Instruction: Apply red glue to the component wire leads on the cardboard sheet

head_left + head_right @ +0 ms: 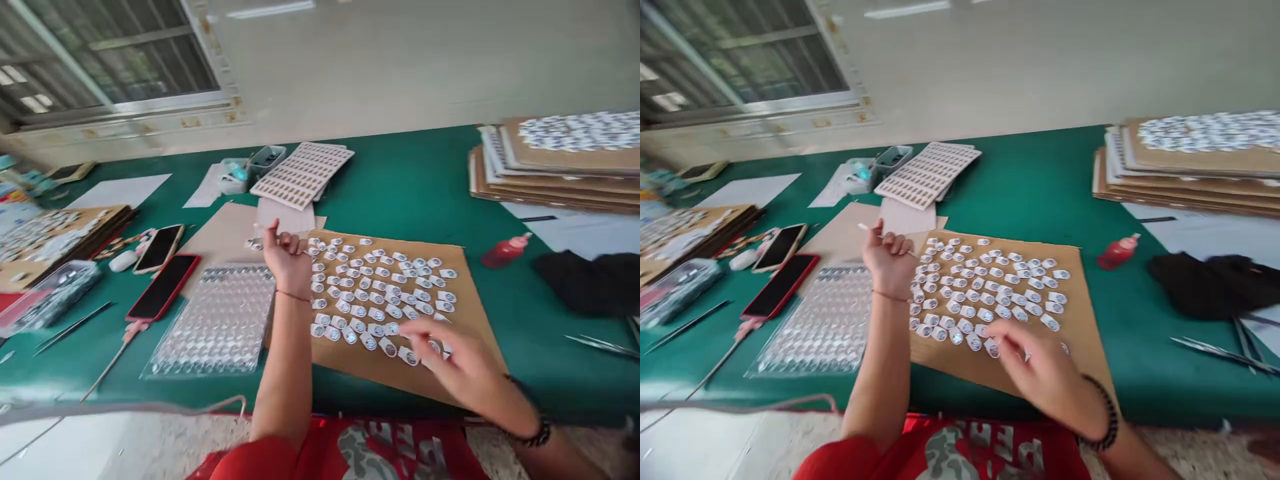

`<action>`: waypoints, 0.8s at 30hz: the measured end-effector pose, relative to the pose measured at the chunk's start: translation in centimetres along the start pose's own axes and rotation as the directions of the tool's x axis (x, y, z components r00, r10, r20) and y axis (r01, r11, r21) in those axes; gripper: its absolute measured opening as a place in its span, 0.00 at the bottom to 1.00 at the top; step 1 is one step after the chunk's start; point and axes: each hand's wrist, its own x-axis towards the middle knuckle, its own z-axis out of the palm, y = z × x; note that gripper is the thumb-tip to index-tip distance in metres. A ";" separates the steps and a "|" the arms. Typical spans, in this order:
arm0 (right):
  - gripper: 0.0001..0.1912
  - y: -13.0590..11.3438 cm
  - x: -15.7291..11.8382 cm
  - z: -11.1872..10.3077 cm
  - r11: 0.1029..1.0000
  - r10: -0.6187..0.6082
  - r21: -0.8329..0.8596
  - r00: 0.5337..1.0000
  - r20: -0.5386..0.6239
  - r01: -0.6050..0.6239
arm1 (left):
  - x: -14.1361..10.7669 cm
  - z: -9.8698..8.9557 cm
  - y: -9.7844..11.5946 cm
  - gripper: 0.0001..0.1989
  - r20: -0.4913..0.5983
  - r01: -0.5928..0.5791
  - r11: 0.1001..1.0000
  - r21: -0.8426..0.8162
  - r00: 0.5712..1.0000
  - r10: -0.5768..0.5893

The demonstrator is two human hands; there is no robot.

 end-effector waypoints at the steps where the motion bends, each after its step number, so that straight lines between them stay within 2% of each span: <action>1: 0.08 1.9 0.0 -2.0 0.995 0.086 -0.033 0.987 -0.138 -0.091 | -0.3 0.4 -0.1 0.16 0.035 -0.032 0.999 0.025 0.999 0.031; 2: 0.09 4.0 -0.2 -3.7 0.983 0.160 -0.048 0.952 -0.261 -0.178 | -0.6 0.8 -0.4 0.15 0.075 -0.063 0.997 0.050 0.995 0.060; 3: 0.12 6.2 -0.5 -5.2 0.963 0.231 -0.046 0.899 -0.373 -0.266 | -1.0 1.3 -0.7 0.15 0.119 -0.097 0.992 0.079 0.989 0.087; 5: 0.17 10.8 -0.9 -7.3 0.920 0.325 -0.002 0.767 -0.553 -0.392 | -2.2 2.3 -1.6 0.14 0.216 -0.162 0.976 0.147 0.968 0.128; 7: 0.22 15.0 -0.8 -8.3 0.887 0.378 0.049 0.661 -0.648 -0.460 | -3.3 3.2 -3.1 0.12 0.317 -0.213 0.949 0.233 0.939 0.133; 9: 0.26 18.5 0.1 -8.7 0.867 0.420 0.094 0.617 -0.665 -0.489 | -4.0 3.9 -4.9 0.11 0.412 -0.242 0.910 0.338 0.907 0.088; 13: 0.28 23.0 3.1 -8.3 0.851 0.489 0.162 0.644 -0.588 -0.499 | -4.0 4.6 -8.4 0.09 0.562 -0.290 0.788 0.544 0.823 -0.085; 16: 0.25 24.6 5.0 -8.0 0.826 0.539 0.208 0.626 -0.564 -0.524 | -3.2 5.1 -9.5 0.10 0.635 -0.400 0.670 0.625 0.759 -0.140; 20: 0.20 24.9 6.5 -8.4 0.802 0.590 0.304 0.605 -0.535 -0.513 | -1.1 6.8 -9.6 0.09 0.743 -0.608 0.509 0.609 0.663 -0.097; 22: 0.21 24.3 7.1 -8.9 0.800 0.600 0.378 0.626 -0.498 -0.466 | 0.2 7.8 -9.7 0.07 0.797 -0.701 0.457 0.548 0.603 -0.031; 24: 0.23 23.1 7.9 -9.5 0.788 0.600 0.468 0.671 -0.436 -0.401 | 1.4 8.4 -10.1 0.07 0.850 -0.780 0.425 0.459 0.525 0.047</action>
